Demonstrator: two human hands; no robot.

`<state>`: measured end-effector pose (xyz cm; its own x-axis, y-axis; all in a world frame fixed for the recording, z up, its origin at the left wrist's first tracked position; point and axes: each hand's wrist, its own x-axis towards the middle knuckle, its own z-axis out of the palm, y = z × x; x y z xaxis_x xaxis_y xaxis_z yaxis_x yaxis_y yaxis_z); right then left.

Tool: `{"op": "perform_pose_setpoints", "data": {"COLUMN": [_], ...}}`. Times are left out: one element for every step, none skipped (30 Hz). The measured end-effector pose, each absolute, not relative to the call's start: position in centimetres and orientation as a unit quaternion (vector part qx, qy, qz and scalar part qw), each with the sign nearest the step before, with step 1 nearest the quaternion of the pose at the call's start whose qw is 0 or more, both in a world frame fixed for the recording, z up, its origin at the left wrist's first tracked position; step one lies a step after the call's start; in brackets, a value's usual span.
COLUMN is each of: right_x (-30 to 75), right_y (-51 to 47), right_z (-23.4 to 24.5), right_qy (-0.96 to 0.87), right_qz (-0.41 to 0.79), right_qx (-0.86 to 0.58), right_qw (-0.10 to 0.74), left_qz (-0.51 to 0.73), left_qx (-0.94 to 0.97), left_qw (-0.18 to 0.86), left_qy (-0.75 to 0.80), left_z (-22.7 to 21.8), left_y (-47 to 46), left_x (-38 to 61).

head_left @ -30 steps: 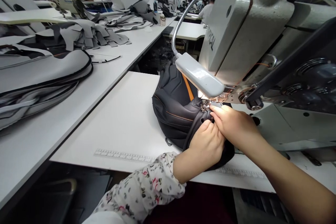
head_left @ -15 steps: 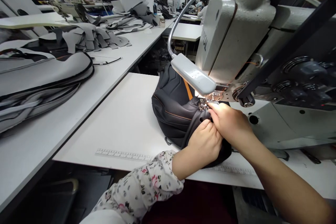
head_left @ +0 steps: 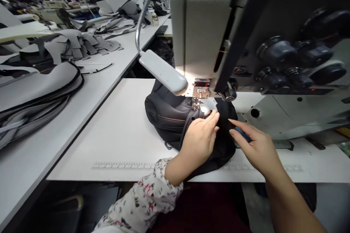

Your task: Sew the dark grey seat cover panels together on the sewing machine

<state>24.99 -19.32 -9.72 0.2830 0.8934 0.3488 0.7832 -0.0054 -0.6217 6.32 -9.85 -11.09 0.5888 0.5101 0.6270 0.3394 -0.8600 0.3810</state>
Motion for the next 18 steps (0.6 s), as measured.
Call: {"op": "perform_pose_setpoints", "data": {"right_x": [24.7,24.5,24.2,24.0,23.8,23.7,23.6,23.4,23.3,23.3,23.3,23.4,23.5,23.8,24.3,25.0,25.9,27.0], "right_y": [-19.0,-18.6,-18.2,-17.7,-17.2,-16.7,-16.3,-15.9,-15.6,-15.5,-15.5,-15.7,-16.0,-16.6,-17.3,-18.3,-19.4,-20.8], "right_z": [-9.8,-9.9,-10.0,-10.0,-10.0,-10.1,-10.1,-10.3,-10.4,-10.6,-10.8,-11.1,-11.5,-11.9,-12.6,-13.3,-14.3,-15.3], "right_qy": [-0.592,-0.589,-0.588,-0.589,-0.592,-0.595,-0.599,-0.6,-0.599,-0.595,-0.589,-0.58,-0.57,-0.557,-0.542,-0.526,-0.508,-0.489], "right_qz": [0.094,0.113,0.129,0.142,0.151,0.157,0.16,0.162,0.163,0.163,0.161,0.16,0.158,0.156,0.155,0.155,0.155,0.154], "right_qx": [-0.703,-0.702,-0.7,-0.697,-0.691,-0.686,-0.68,-0.678,-0.678,-0.68,-0.683,-0.688,-0.694,-0.701,-0.71,-0.72,-0.732,-0.747], "right_qw": [0.382,0.383,0.384,0.384,0.386,0.389,0.391,0.393,0.394,0.397,0.401,0.405,0.411,0.417,0.423,0.426,0.426,0.423], "left_qz": [0.386,0.385,0.383,0.382,0.382,0.382,0.385,0.387,0.389,0.389,0.388,0.384,0.378,0.371,0.362,0.356,0.35,0.346], "left_qx": [0.883,0.884,0.885,0.887,0.889,0.891,0.892,0.892,0.893,0.894,0.896,0.899,0.902,0.906,0.911,0.915,0.919,0.923], "left_qw": [0.114,0.116,0.117,0.118,0.117,0.117,0.117,0.117,0.118,0.119,0.123,0.129,0.136,0.142,0.146,0.146,0.142,0.136], "left_qy": [0.241,0.24,0.237,0.231,0.224,0.216,0.208,0.201,0.194,0.186,0.176,0.166,0.156,0.145,0.133,0.122,0.112,0.103], "left_z": [-11.1,-11.1,-11.2,-11.3,-11.3,-11.4,-11.5,-11.5,-11.6,-11.6,-11.6,-11.6,-11.6,-11.5,-11.5,-11.5,-11.5,-11.5], "left_y": [-9.8,-9.8,-9.8,-9.7,-9.7,-9.6,-9.6,-9.5,-9.5,-9.5,-9.4,-9.3,-9.3,-9.1,-9.0,-8.8,-8.6,-8.4], "left_x": [6.3,6.3,6.3,6.2,6.1,6.1,6.0,5.9,5.9,5.8,5.7,5.6,5.4,5.3,5.1,4.9,4.7,4.5]}}
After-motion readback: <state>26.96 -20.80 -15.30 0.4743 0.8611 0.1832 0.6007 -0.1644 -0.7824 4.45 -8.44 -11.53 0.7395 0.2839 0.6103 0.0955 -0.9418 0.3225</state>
